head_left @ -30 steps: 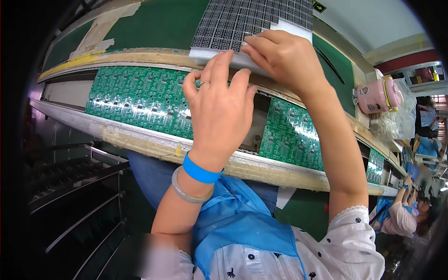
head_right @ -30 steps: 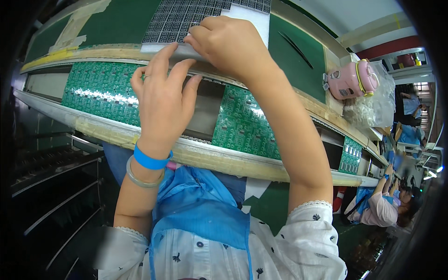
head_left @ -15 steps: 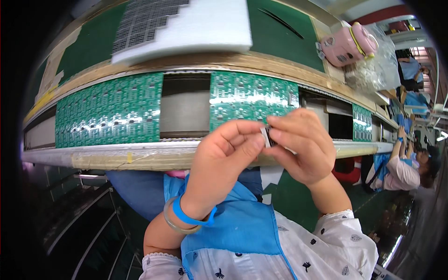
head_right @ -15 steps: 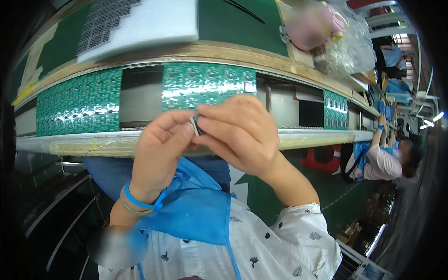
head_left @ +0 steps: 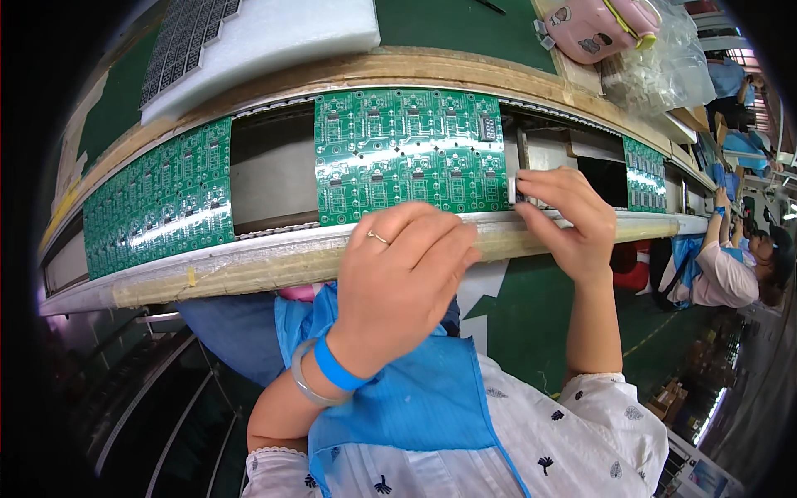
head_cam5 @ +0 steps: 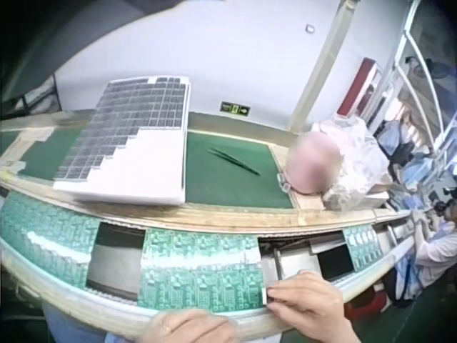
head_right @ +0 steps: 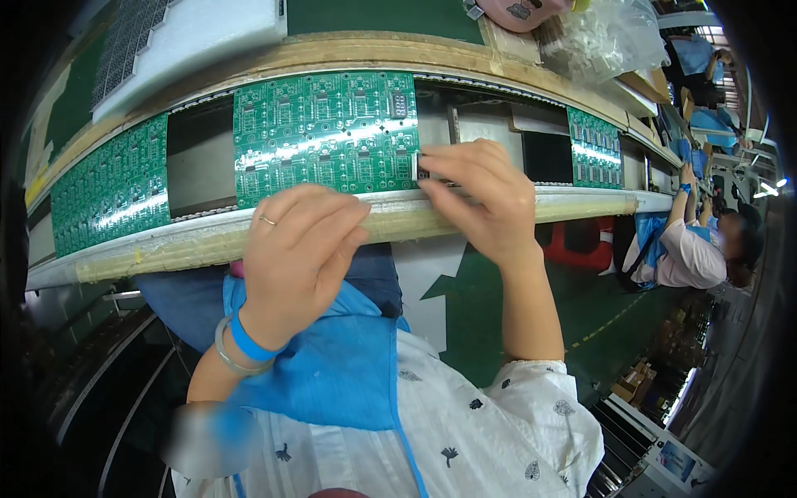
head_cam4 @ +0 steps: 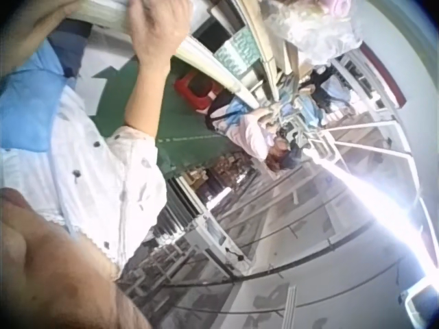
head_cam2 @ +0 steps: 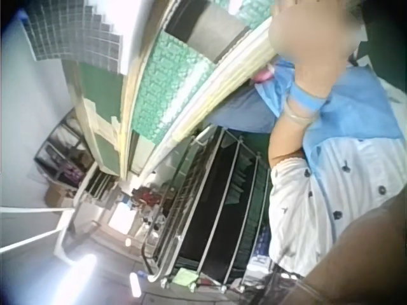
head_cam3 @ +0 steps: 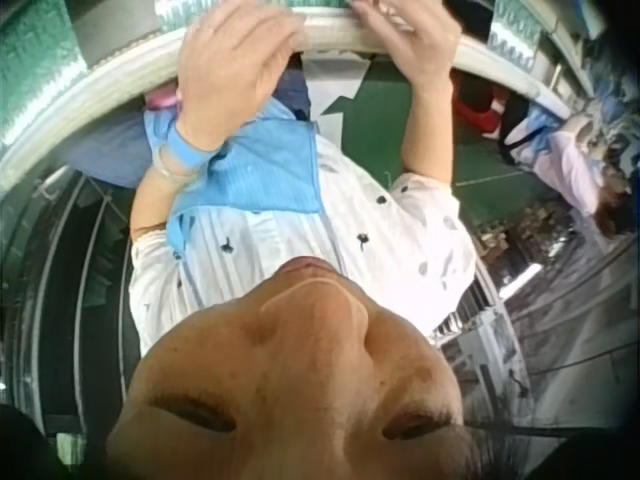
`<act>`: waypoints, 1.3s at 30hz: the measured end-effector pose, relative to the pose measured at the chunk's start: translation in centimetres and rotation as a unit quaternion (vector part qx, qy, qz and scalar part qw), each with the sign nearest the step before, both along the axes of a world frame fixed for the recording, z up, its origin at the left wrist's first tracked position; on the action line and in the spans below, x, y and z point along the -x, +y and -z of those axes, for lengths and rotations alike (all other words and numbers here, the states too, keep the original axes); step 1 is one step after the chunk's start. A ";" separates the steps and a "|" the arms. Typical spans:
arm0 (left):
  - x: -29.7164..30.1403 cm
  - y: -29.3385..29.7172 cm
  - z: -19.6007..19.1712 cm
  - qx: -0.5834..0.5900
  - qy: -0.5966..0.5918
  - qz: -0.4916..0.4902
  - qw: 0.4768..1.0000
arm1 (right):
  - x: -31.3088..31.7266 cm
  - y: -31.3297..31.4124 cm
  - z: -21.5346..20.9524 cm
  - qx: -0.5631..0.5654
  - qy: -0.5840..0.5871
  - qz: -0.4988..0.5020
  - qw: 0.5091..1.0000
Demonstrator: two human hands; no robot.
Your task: The person places small black electronic components onto green circuit boards arranged on a workbench. They pick components from a white foam tray and insert them into designated slots on the boards, occasionally using tweezers to adjust placement.
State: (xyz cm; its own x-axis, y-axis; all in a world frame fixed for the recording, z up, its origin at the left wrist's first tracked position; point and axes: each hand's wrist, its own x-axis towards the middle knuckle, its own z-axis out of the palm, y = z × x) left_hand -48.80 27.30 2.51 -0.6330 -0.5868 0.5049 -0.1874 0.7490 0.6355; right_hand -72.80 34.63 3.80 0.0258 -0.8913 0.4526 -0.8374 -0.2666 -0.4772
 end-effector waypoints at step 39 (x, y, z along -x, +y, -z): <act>-1.9 -3.5 -0.3 0.062 -0.031 -0.051 0.996 | -5.0 -10.7 -3.6 0.049 -0.025 -0.052 0.997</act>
State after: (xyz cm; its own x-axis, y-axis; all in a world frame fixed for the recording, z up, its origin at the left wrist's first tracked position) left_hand -46.88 23.80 2.83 -0.6052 -0.5860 0.5387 -0.3037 0.7956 0.5243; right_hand -67.76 23.97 7.39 0.0909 -0.8362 0.5408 -0.7788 -0.3981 -0.4848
